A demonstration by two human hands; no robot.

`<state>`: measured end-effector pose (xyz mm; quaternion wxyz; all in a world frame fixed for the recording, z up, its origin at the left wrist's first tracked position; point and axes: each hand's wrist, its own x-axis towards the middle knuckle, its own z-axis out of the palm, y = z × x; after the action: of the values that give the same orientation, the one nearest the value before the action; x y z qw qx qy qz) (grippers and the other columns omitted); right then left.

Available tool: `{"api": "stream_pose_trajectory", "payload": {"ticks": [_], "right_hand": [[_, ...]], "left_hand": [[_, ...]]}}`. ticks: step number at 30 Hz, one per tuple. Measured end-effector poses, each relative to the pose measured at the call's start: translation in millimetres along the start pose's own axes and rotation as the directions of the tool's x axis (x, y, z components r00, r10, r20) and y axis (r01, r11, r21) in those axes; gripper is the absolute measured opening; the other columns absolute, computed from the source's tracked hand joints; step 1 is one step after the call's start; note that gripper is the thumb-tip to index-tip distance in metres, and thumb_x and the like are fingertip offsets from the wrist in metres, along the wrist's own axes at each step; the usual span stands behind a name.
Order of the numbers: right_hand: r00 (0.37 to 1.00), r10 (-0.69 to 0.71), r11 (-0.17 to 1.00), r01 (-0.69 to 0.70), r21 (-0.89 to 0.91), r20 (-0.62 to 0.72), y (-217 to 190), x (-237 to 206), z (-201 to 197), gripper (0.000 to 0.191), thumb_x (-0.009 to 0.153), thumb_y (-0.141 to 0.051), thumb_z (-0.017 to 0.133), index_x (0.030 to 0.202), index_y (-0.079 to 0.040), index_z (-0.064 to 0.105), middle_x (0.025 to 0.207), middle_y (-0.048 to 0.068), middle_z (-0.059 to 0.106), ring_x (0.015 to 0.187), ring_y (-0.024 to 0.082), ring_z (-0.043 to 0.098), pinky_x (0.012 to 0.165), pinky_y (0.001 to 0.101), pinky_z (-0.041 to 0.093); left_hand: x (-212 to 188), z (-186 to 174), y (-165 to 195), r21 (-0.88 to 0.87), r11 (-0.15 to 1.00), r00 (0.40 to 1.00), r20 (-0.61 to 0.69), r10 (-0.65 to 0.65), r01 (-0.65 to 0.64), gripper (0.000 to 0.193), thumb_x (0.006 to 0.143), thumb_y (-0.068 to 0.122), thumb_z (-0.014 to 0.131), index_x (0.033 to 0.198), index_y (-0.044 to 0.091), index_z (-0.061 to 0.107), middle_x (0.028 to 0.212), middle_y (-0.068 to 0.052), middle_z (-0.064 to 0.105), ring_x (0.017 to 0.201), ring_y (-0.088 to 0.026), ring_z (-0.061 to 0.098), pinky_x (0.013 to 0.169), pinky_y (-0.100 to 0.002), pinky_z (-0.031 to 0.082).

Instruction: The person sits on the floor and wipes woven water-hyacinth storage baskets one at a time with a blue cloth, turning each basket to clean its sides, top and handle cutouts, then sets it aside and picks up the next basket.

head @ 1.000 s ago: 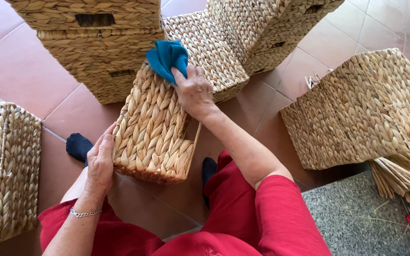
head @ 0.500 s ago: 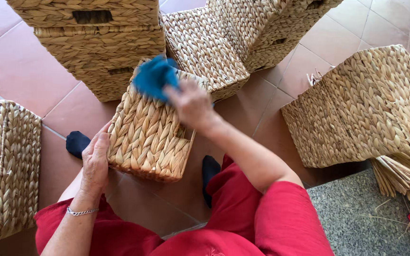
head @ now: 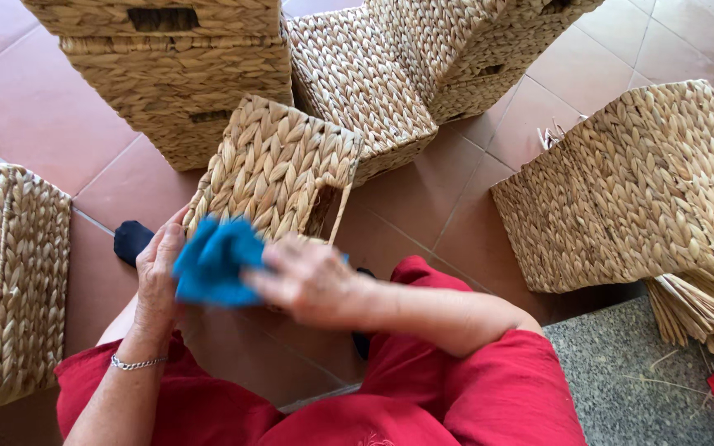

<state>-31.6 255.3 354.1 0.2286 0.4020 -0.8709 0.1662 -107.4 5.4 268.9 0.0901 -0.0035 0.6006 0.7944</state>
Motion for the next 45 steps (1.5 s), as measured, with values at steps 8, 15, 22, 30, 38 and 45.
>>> {"api": "stream_pose_trajectory", "payload": {"ticks": [8, 15, 22, 30, 38, 45], "right_hand": [[0.91, 0.369, 0.803, -0.415, -0.427, -0.191, 131.5, 25.3, 5.6, 0.031, 0.083, -0.011, 0.066, 0.113, -0.01, 0.067, 0.097, 0.014, 0.06, 0.086, 0.03, 0.061, 0.058, 0.0403, 0.053], [0.996, -0.056, 0.998, 0.055, 0.017, 0.071, -25.2, 2.1, -14.5, 0.032, 0.093, -0.014, 0.065, 0.124, -0.004, 0.067, 0.103, 0.014, 0.057, 0.098, 0.029, 0.063, 0.069, 0.0388, 0.055], [0.965, 0.243, 0.873, -0.263, -0.41, -0.102, 113.7, 27.4, 29.1, 0.027, 0.088, -0.007, 0.063, 0.115, -0.013, 0.067, 0.104, 0.013, 0.063, 0.094, 0.029, 0.064, 0.059, 0.038, 0.053], [0.981, 0.193, 0.93, -0.187, -0.316, -0.012, 48.4, 39.8, 22.2, 0.028, 0.089, -0.01, 0.065, 0.116, -0.009, 0.066, 0.101, 0.013, 0.061, 0.095, 0.029, 0.063, 0.06, 0.039, 0.053], [0.997, 0.047, 0.983, -0.056, -0.176, -0.057, 60.3, 24.3, 39.7, 0.032, 0.095, -0.011, 0.066, 0.126, -0.018, 0.068, 0.111, 0.007, 0.061, 0.099, 0.026, 0.063, 0.073, 0.0408, 0.057], [0.919, 0.332, 0.745, -0.395, -0.538, -0.214, 149.3, 36.2, 44.4, 0.034, 0.09, -0.006, 0.062, 0.123, -0.008, 0.064, 0.101, 0.015, 0.058, 0.091, 0.033, 0.06, 0.062, 0.0407, 0.054]], "left_hand": [[-2.0, 8.7, 0.8, -0.044, 0.997, 0.996, -0.056, 0.063, -0.065, 0.042, 0.111, 0.021, 0.045, 0.141, -0.005, 0.058, 0.135, -0.01, 0.065, 0.12, -0.014, 0.061, 0.106, -0.028, 0.047], [4.5, -4.6, -12.6, -0.051, 0.995, 0.996, -0.04, 0.083, -0.085, 0.041, 0.112, 0.02, 0.046, 0.143, -0.006, 0.057, 0.132, -0.01, 0.065, 0.116, -0.013, 0.06, 0.102, -0.027, 0.048], [-6.1, 10.5, -5.1, -0.037, 0.999, 0.999, -0.01, 0.033, -0.034, 0.044, 0.11, 0.022, 0.044, 0.144, -0.004, 0.055, 0.139, -0.009, 0.062, 0.125, -0.013, 0.059, 0.108, -0.028, 0.045], [-1.2, 1.1, -2.0, -0.159, 0.987, 1.0, 0.003, -0.029, 0.029, 0.055, 0.11, 0.038, 0.034, 0.143, -0.001, 0.054, 0.137, -0.011, 0.064, 0.125, -0.018, 0.062, 0.109, -0.031, 0.047], [4.1, -6.1, -17.2, -0.226, 0.97, 0.984, 0.172, -0.049, 0.088, 0.047, 0.114, 0.03, 0.043, 0.146, -0.002, 0.056, 0.138, -0.013, 0.062, 0.125, -0.02, 0.058, 0.111, -0.035, 0.043], [-4.0, 7.1, 0.1, 0.031, 0.996, 0.997, 0.011, 0.082, -0.082, 0.046, 0.112, 0.024, 0.043, 0.144, -0.006, 0.055, 0.14, -0.011, 0.063, 0.126, -0.016, 0.058, 0.112, -0.029, 0.044]]}}
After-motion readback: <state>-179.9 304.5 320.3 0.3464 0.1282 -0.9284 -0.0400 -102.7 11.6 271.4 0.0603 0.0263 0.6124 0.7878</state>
